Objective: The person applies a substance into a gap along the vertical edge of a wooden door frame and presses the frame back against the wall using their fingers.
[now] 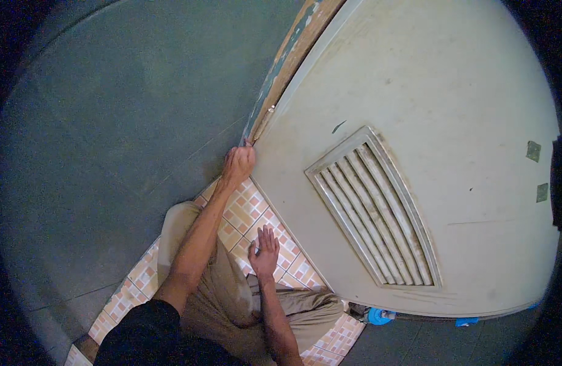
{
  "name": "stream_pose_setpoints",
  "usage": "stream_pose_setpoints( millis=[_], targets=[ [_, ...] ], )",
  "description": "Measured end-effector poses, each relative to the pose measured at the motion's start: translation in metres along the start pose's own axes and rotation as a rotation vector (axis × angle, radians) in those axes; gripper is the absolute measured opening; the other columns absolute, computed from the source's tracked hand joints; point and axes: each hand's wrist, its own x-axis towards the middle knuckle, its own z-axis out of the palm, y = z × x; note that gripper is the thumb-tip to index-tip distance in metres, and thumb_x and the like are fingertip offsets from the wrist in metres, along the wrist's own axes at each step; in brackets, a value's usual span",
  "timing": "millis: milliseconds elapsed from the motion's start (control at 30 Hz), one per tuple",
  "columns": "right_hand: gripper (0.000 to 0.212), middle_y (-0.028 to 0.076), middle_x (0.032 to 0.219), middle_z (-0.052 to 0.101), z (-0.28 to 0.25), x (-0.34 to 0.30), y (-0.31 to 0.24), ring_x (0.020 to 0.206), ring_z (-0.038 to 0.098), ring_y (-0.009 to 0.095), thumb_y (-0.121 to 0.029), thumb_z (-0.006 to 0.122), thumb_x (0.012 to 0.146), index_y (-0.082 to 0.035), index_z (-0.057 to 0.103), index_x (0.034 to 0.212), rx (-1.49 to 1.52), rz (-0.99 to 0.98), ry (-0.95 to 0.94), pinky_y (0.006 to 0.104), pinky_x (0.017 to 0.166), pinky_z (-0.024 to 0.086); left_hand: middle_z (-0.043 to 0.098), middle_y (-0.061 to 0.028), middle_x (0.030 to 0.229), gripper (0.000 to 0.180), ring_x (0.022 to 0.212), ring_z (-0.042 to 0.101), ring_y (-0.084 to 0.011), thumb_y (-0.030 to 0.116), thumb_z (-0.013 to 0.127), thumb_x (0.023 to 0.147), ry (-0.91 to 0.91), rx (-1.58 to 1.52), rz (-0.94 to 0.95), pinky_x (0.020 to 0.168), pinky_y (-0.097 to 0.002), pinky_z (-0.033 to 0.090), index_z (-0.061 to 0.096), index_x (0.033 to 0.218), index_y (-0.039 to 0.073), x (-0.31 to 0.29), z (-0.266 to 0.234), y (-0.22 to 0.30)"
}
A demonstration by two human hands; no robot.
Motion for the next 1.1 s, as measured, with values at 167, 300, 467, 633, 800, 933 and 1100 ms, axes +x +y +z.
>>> stream_pose_setpoints(
  millis=[167, 300, 467, 633, 800, 933, 1100],
  targets=[
    [0.048, 0.012, 0.146, 0.046, -0.001, 0.0, -0.001, 0.14, 0.036, 0.03, -0.022, 0.053, 0.09, -0.008, 0.052, 0.136, 0.033, 0.018, 0.012, 0.048, 0.115, 0.025, 0.042, -0.0055, 0.067, 0.011, 0.061, 0.05, -0.023, 0.003, 0.053, 0.086, -0.633, -0.478, -0.646, 0.055, -0.038, 0.043, 0.05, 0.077, 0.009, 0.003, 0.001, 0.002],
    [0.048, 0.012, 0.146, 0.046, -0.002, 0.001, 0.003, 0.14, 0.036, 0.03, -0.022, 0.054, 0.09, -0.009, 0.052, 0.136, 0.024, 0.025, 0.01, 0.048, 0.115, 0.024, 0.048, -0.0118, 0.066, 0.016, 0.062, 0.055, -0.0308, 0.008, 0.05, 0.09, -0.101, -0.085, -0.063, 0.057, -0.0455, 0.044, 0.049, 0.074, 0.008, 0.003, -0.003, 0.006],
    [0.048, 0.012, 0.147, 0.045, 0.001, 0.0, 0.001, 0.14, 0.036, 0.03, -0.022, 0.053, 0.09, -0.009, 0.053, 0.136, 0.039, 0.018, 0.025, 0.048, 0.115, 0.024, 0.052, -0.0172, 0.065, 0.018, 0.065, 0.056, -0.0371, 0.012, 0.048, 0.093, -0.194, -0.235, -0.17, 0.059, -0.0496, 0.044, 0.05, 0.075, 0.006, -0.012, 0.008, 0.001],
    [0.048, 0.012, 0.147, 0.045, 0.0, 0.001, 0.003, 0.14, 0.035, 0.03, -0.022, 0.053, 0.09, -0.009, 0.052, 0.136, 0.02, 0.02, 0.001, 0.048, 0.115, 0.024, 0.052, -0.0193, 0.064, 0.02, 0.065, 0.056, -0.039, 0.012, 0.048, 0.091, -0.195, -0.291, -0.227, 0.06, -0.0518, 0.044, 0.05, 0.073, 0.005, -0.011, 0.01, 0.004],
    [0.05, 0.013, 0.15, 0.041, 0.0, -0.001, 0.007, 0.141, 0.034, 0.031, -0.027, 0.05, 0.092, -0.008, 0.049, 0.139, 0.045, 0.027, -0.022, 0.048, 0.117, 0.021, 0.049, -0.0157, 0.065, 0.018, 0.063, 0.054, -0.0353, 0.011, 0.049, 0.091, -0.104, -0.193, -0.104, 0.059, -0.0496, 0.043, 0.05, 0.073, 0.007, 0.0, 0.0, 0.008],
    [0.049, 0.012, 0.15, 0.041, 0.004, 0.003, -0.012, 0.141, 0.034, 0.031, -0.026, 0.051, 0.092, -0.007, 0.05, 0.137, 0.065, -0.012, -0.034, 0.0486, 0.116, 0.022, 0.045, -0.0093, 0.068, 0.013, 0.062, 0.052, -0.0275, 0.006, 0.051, 0.089, -0.472, -0.271, -0.375, 0.057, -0.0429, 0.042, 0.048, 0.077, 0.01, -0.026, 0.025, -0.022],
    [0.049, 0.012, 0.15, 0.04, -0.003, -0.001, 0.012, 0.141, 0.033, 0.031, -0.026, 0.05, 0.092, -0.007, 0.051, 0.137, 0.023, 0.025, -0.015, 0.0487, 0.116, 0.023, 0.046, -0.0099, 0.068, 0.011, 0.063, 0.053, -0.0284, 0.006, 0.053, 0.088, -0.078, -0.063, -0.027, 0.058, -0.0428, 0.044, 0.05, 0.078, 0.009, 0.01, -0.008, 0.016]
  ],
)
